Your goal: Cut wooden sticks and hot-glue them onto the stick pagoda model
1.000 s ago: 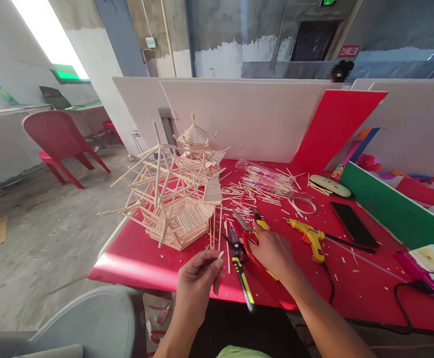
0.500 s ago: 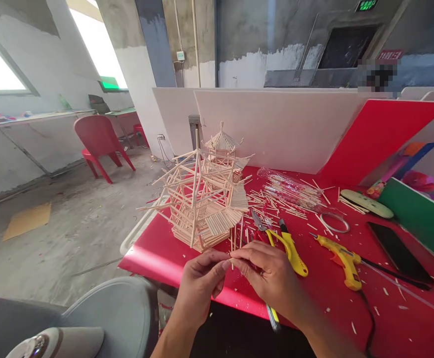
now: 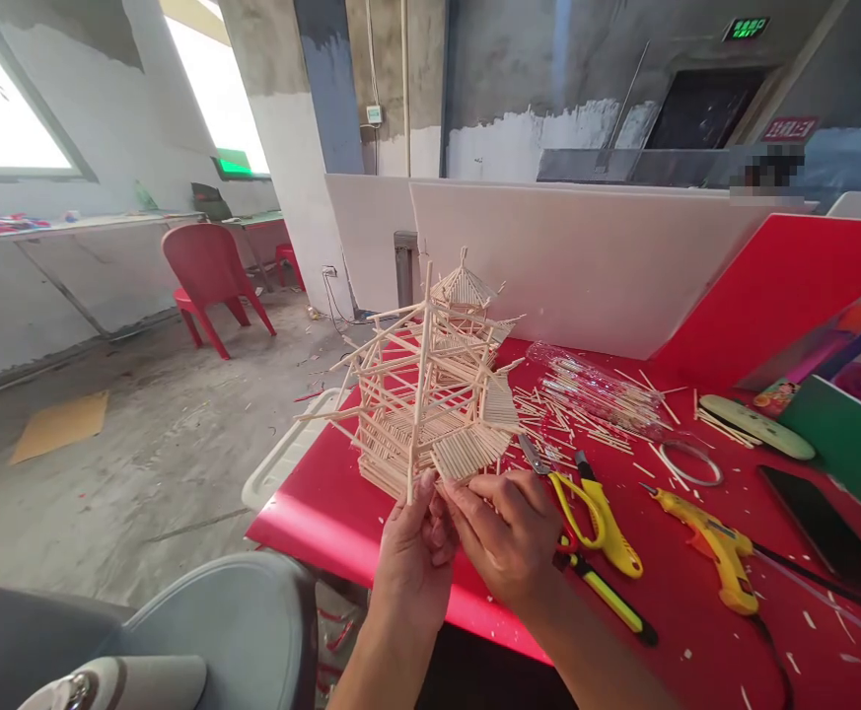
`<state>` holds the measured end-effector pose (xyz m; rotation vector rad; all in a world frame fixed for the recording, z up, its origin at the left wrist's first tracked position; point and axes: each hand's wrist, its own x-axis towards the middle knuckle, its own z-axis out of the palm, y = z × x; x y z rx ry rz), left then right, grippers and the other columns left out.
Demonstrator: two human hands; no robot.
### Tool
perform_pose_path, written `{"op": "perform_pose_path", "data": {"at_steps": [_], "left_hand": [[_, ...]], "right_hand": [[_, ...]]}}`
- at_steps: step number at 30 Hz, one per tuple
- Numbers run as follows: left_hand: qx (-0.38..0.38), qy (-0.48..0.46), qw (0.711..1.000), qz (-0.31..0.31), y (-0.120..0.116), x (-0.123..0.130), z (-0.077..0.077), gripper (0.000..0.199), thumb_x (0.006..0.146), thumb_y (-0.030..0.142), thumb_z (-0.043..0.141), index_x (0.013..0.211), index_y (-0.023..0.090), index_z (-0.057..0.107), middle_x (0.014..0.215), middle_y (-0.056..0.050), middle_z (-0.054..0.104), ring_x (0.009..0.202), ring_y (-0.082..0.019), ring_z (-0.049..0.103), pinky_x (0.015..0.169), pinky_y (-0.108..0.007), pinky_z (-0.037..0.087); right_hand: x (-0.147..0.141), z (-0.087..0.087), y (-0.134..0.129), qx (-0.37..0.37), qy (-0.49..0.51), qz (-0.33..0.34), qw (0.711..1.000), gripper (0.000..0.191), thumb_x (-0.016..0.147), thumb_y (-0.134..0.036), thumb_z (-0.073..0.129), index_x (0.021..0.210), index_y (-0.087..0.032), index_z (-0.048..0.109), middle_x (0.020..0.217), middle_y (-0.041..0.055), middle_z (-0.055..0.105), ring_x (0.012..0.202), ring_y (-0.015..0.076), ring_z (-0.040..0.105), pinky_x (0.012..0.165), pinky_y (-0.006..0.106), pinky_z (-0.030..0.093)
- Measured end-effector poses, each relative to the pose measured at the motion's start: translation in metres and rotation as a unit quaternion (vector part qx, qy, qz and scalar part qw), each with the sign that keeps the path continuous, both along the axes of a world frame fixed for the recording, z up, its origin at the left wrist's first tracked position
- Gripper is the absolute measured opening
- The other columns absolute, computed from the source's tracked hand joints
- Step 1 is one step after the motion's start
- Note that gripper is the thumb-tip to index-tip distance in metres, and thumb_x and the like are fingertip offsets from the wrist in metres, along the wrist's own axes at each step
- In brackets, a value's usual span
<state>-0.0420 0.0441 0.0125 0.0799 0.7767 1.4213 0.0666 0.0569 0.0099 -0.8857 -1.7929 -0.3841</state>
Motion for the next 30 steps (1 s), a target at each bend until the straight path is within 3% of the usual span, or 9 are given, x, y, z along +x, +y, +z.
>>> {"op": "perform_pose_path", "data": {"at_steps": [12, 30], "left_hand": [[0.015, 0.055, 0.994, 0.096, 0.011, 0.021, 0.011, 0.042, 0.061, 0.032, 0.087, 0.069, 0.020, 0.048, 0.045, 0.013, 0.040, 0.034, -0.001, 0.030, 0.032, -0.014, 0.020], [-0.048, 0.122, 0.982, 0.138, 0.017, 0.023, 0.019, 0.044, 0.054, 0.029, 0.089, 0.075, 0.021, 0.052, 0.045, 0.014, 0.039, 0.032, -0.001, 0.031, 0.032, -0.013, 0.020]], "right_hand": [[0.005, -0.008, 0.010, -0.023, -0.014, 0.037, 0.999, 0.025, 0.088, -0.017, 0.066, 0.112, -0.024, 0.071, 0.084, 0.0007, 0.072, 0.078, 0.0150, 0.056, 0.074, 0.027, 0.050], [0.009, -0.010, 0.015, -0.064, -0.022, 0.069, 0.995, 0.021, 0.092, -0.020, 0.059, 0.109, -0.021, 0.071, 0.085, 0.0030, 0.071, 0.078, 0.0157, 0.056, 0.071, 0.029, 0.049]]}}
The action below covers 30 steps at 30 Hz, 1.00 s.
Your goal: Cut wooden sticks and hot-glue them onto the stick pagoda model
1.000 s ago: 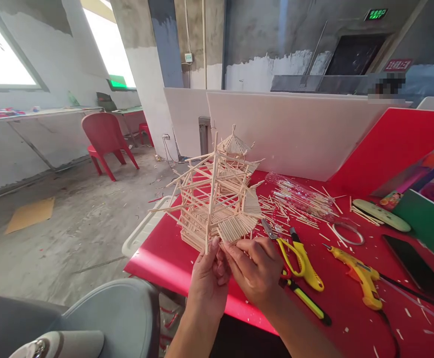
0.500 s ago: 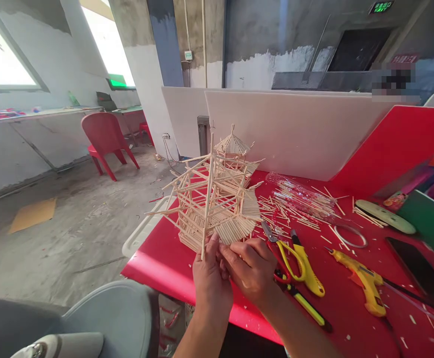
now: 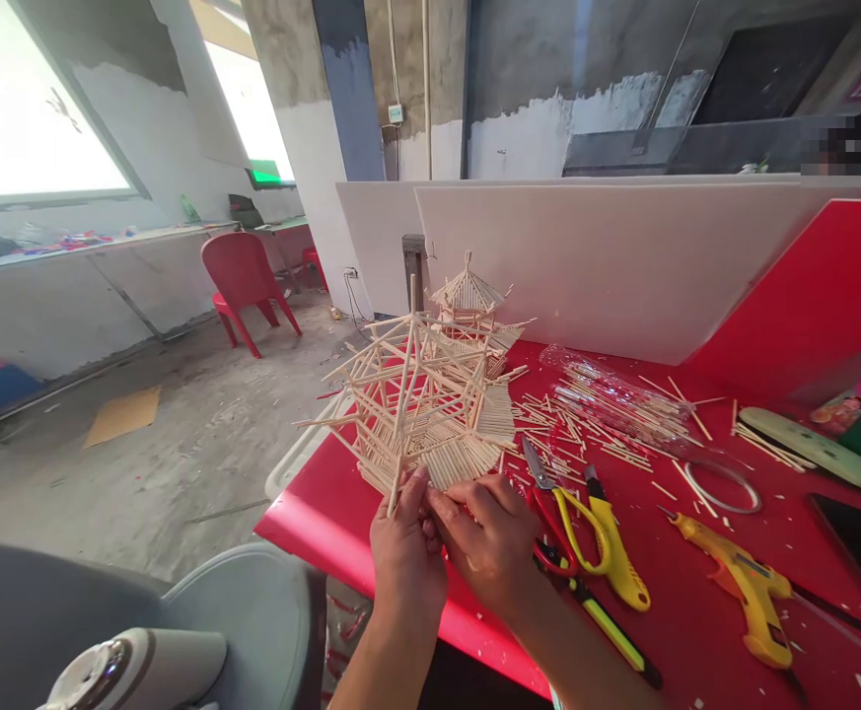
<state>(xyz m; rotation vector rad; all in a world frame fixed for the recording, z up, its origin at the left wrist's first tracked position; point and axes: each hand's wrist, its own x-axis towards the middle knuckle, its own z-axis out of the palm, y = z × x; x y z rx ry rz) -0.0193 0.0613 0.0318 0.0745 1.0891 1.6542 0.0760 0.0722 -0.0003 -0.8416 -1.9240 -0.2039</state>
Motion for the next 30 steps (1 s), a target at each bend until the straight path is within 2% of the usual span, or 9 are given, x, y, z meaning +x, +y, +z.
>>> {"op": "perform_pose_path", "data": {"at_steps": [5, 9, 17, 25, 30], "left_hand": [[-0.011, 0.015, 1.000, 0.016, 0.002, 0.001, 0.003, 0.046, 0.049, 0.028, 0.091, 0.074, 0.020, 0.053, 0.045, 0.015, 0.035, 0.032, 0.000, 0.030, 0.032, -0.012, 0.022], [-0.003, 0.021, 1.000, 0.020, 0.003, 0.001, 0.002, 0.047, 0.049, 0.027, 0.090, 0.068, 0.020, 0.048, 0.048, 0.013, 0.038, 0.034, -0.001, 0.031, 0.032, -0.013, 0.020], [-0.005, 0.053, 0.999, -0.002, 0.001, 0.001, 0.006, 0.039, 0.054, 0.027, 0.089, 0.075, 0.017, 0.057, 0.052, 0.009, 0.049, 0.038, -0.004, 0.043, 0.034, -0.015, 0.029], [0.009, 0.053, 0.999, -0.002, 0.003, -0.001, 0.002, 0.041, 0.053, 0.024, 0.090, 0.078, 0.018, 0.059, 0.053, 0.010, 0.051, 0.037, -0.003, 0.043, 0.031, -0.013, 0.028], [0.002, 0.061, 0.998, -0.005, 0.003, -0.002, 0.003, 0.042, 0.052, 0.024, 0.090, 0.078, 0.018, 0.058, 0.052, 0.011, 0.050, 0.035, -0.003, 0.043, 0.030, -0.013, 0.027]], "right_hand": [[0.003, 0.007, -0.005, -0.010, 0.027, 0.014, 0.999, 0.021, 0.090, -0.016, 0.062, 0.107, -0.022, 0.072, 0.085, 0.0026, 0.072, 0.080, 0.0154, 0.058, 0.074, 0.028, 0.049], [0.011, 0.011, -0.013, -0.019, 0.047, 0.015, 0.999, 0.020, 0.089, -0.015, 0.063, 0.105, -0.022, 0.072, 0.082, 0.0024, 0.071, 0.078, 0.0151, 0.057, 0.074, 0.028, 0.048], [0.026, 0.006, -0.016, -0.040, 0.042, -0.005, 0.998, 0.017, 0.089, -0.016, 0.063, 0.101, -0.022, 0.072, 0.079, 0.0035, 0.067, 0.076, 0.0163, 0.056, 0.071, 0.030, 0.046], [0.032, 0.003, -0.018, -0.057, 0.045, -0.007, 0.997, 0.015, 0.089, -0.017, 0.064, 0.100, -0.022, 0.072, 0.079, 0.0033, 0.066, 0.075, 0.0160, 0.055, 0.070, 0.030, 0.046], [0.044, 0.001, -0.022, -0.093, 0.027, -0.023, 0.995, 0.015, 0.089, -0.017, 0.064, 0.100, -0.021, 0.072, 0.079, 0.0036, 0.064, 0.077, 0.0167, 0.054, 0.072, 0.030, 0.046]]}}
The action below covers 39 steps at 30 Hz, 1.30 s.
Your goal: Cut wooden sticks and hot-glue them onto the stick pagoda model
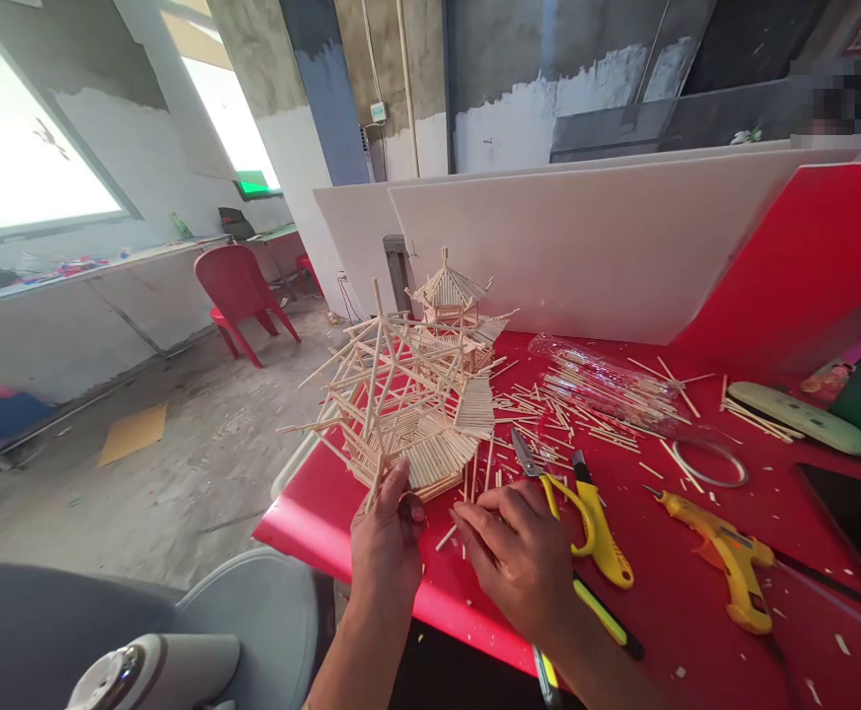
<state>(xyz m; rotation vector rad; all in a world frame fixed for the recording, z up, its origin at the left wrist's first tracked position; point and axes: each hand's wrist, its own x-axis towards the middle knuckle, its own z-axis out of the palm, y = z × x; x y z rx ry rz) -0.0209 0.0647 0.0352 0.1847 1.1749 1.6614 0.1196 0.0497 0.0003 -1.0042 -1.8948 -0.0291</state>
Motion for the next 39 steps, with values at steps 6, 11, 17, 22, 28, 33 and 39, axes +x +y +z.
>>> {"op": "perform_pose_path", "data": {"at_steps": [6, 11, 17, 22, 28, 33, 39], "left_hand": [[0.003, 0.007, 1.000, -0.009, 0.001, 0.002, 0.006, 0.041, 0.051, 0.024, 0.091, 0.079, 0.019, 0.061, 0.051, 0.010, 0.052, 0.036, -0.005, 0.048, 0.029, -0.013, 0.031], [0.026, -0.012, 1.000, 0.000, 0.001, -0.002, 0.000, 0.042, 0.048, 0.016, 0.092, 0.081, 0.015, 0.066, 0.056, 0.007, 0.059, 0.043, -0.007, 0.055, 0.032, -0.013, 0.040], [0.018, -0.020, 1.000, -0.015, -0.008, -0.009, -0.007, 0.045, 0.043, 0.013, 0.095, 0.081, 0.011, 0.071, 0.062, 0.002, 0.065, 0.051, -0.009, 0.061, 0.038, -0.014, 0.047], [0.018, -0.028, 0.999, -0.016, -0.019, -0.012, -0.016, 0.047, 0.040, 0.016, 0.097, 0.080, 0.012, 0.074, 0.066, 0.001, 0.068, 0.053, -0.008, 0.062, 0.041, -0.014, 0.047], [0.055, 0.050, 0.997, -0.016, -0.034, -0.012, -0.031, 0.045, 0.047, 0.018, 0.095, 0.088, 0.017, 0.078, 0.069, 0.000, 0.070, 0.056, -0.008, 0.060, 0.045, -0.015, 0.048], [0.083, 0.141, 0.986, -0.027, -0.047, -0.011, -0.038, 0.037, 0.055, 0.021, 0.092, 0.089, 0.019, 0.079, 0.072, -0.002, 0.073, 0.061, -0.012, 0.063, 0.051, -0.019, 0.052], [0.093, 0.340, 0.936, -0.025, -0.063, -0.012, -0.041, 0.022, 0.068, 0.019, 0.084, 0.089, 0.022, 0.080, 0.081, -0.005, 0.076, 0.075, -0.017, 0.068, 0.072, -0.026, 0.057]], "right_hand": [[0.028, -0.011, -0.001, -0.048, -0.013, -0.058, 0.997, 0.015, 0.093, -0.020, 0.059, 0.096, -0.021, 0.073, 0.079, 0.0031, 0.063, 0.077, 0.0159, 0.057, 0.075, 0.030, 0.046], [0.049, -0.026, -0.001, -0.089, -0.023, -0.099, 0.991, 0.017, 0.095, -0.024, 0.056, 0.095, -0.021, 0.073, 0.082, 0.0036, 0.066, 0.080, 0.0162, 0.061, 0.076, 0.029, 0.048], [0.046, -0.033, 0.000, -0.081, -0.046, -0.081, 0.992, 0.018, 0.096, -0.028, 0.056, 0.096, -0.022, 0.073, 0.080, 0.0024, 0.065, 0.079, 0.0163, 0.062, 0.073, 0.029, 0.046], [0.040, -0.032, -0.001, -0.078, -0.045, -0.056, 0.994, 0.016, 0.095, -0.028, 0.058, 0.098, -0.021, 0.072, 0.082, 0.0023, 0.066, 0.077, 0.0160, 0.063, 0.074, 0.029, 0.047], [0.026, -0.009, -0.007, -0.106, 0.019, 0.017, 0.994, 0.013, 0.094, -0.024, 0.059, 0.097, -0.022, 0.071, 0.082, 0.0023, 0.066, 0.074, 0.0144, 0.063, 0.071, 0.027, 0.050], [0.007, 0.017, -0.009, -0.138, 0.055, 0.083, 0.985, 0.016, 0.093, -0.024, 0.060, 0.105, -0.022, 0.070, 0.085, 0.0033, 0.068, 0.076, 0.0144, 0.065, 0.072, 0.027, 0.054], [-0.009, 0.028, -0.007, -0.171, 0.067, 0.171, 0.968, 0.018, 0.093, -0.023, 0.060, 0.109, -0.024, 0.069, 0.093, 0.0024, 0.073, 0.086, 0.0154, 0.068, 0.079, 0.028, 0.056]]}}
